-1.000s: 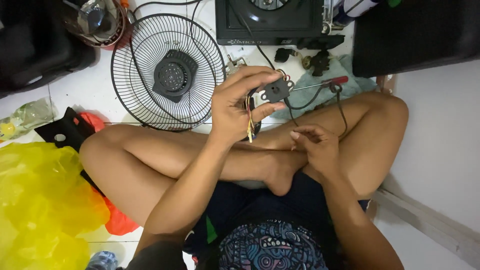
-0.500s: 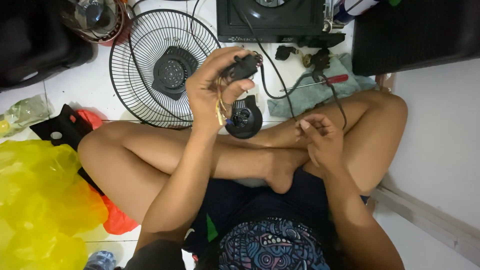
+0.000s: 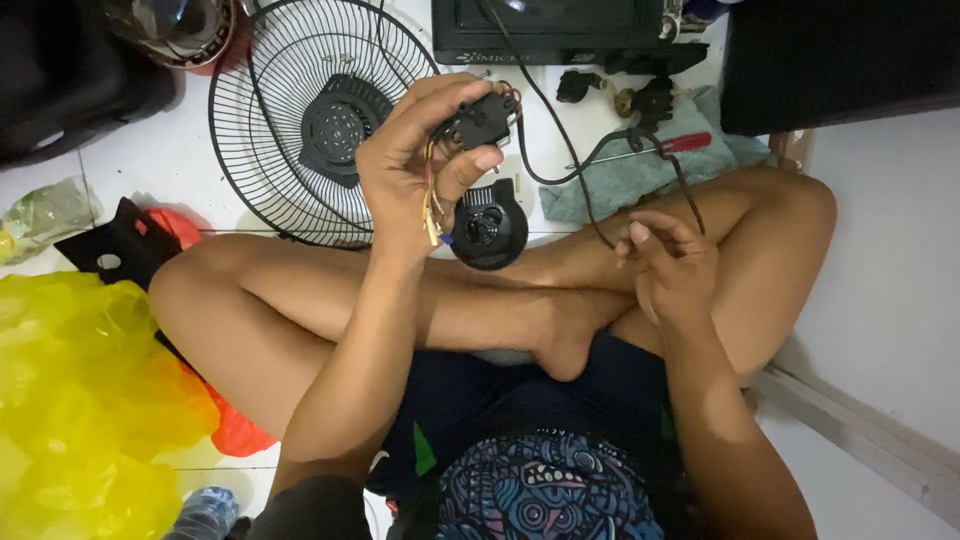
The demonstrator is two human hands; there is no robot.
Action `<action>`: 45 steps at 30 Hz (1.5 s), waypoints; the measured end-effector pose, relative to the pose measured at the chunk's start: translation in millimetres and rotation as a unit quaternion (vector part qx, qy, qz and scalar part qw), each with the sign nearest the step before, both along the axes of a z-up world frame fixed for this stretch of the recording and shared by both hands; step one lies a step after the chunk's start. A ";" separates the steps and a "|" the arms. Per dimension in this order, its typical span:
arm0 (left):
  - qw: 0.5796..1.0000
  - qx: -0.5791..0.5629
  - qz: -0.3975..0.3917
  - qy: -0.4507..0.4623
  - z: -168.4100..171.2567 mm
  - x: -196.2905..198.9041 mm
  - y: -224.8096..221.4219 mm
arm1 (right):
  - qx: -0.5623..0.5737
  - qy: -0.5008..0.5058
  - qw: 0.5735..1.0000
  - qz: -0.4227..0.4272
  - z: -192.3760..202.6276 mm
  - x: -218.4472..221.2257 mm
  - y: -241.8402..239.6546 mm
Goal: Detaching electrical connectors and wires from a small motor component using hands and a screwdriver.
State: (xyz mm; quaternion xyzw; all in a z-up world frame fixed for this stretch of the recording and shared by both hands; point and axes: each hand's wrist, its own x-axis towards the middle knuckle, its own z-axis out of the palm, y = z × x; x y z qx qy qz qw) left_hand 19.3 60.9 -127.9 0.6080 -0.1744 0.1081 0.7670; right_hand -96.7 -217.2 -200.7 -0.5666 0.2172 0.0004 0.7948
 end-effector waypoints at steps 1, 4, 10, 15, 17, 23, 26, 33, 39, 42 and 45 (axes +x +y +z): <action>1.000 0.001 -0.001 0.001 0.0 -0.1 0.2 | 0.001 0.001 1.000 -0.001 -5.2 0.3 -2.9; 1.000 -0.010 -0.006 0.016 -1.2 1.2 1.7 | 0.058 -0.005 0.998 0.014 -21.6 2.2 -9.4; 0.996 0.063 0.053 0.023 -8.3 10.7 2.8 | 0.126 -0.010 0.992 -0.001 -47.0 6.8 -17.7; 0.998 0.012 0.056 0.030 -17.5 25.6 -0.2 | 0.067 0.001 0.998 0.019 -49.9 12.8 -16.8; 0.997 0.019 0.064 0.031 -19.7 32.4 -1.6 | 0.039 -0.003 0.998 0.044 -45.7 17.1 -12.7; 0.997 0.002 0.065 0.041 -29.1 47.4 -2.7 | -0.102 0.071 0.987 0.102 -20.7 34.9 2.3; 0.996 -0.030 0.055 0.064 -34.6 53.9 -2.0 | -0.127 0.100 0.979 0.123 -19.5 40.7 8.5; 0.993 -0.025 0.068 0.089 -38.7 60.5 1.1 | -0.147 0.102 0.965 0.190 -23.7 57.7 22.8; 0.993 -0.002 0.077 0.089 -36.2 61.8 1.8 | -0.420 -0.046 0.882 0.210 -32.9 100.8 49.1; 0.993 0.032 0.085 0.075 -37.4 61.2 1.4 | -0.442 -0.062 0.875 0.188 -61.9 129.4 58.9; 0.993 0.050 0.077 0.077 -40.5 58.8 1.6 | -0.470 -0.065 0.853 0.216 -81.9 154.0 74.3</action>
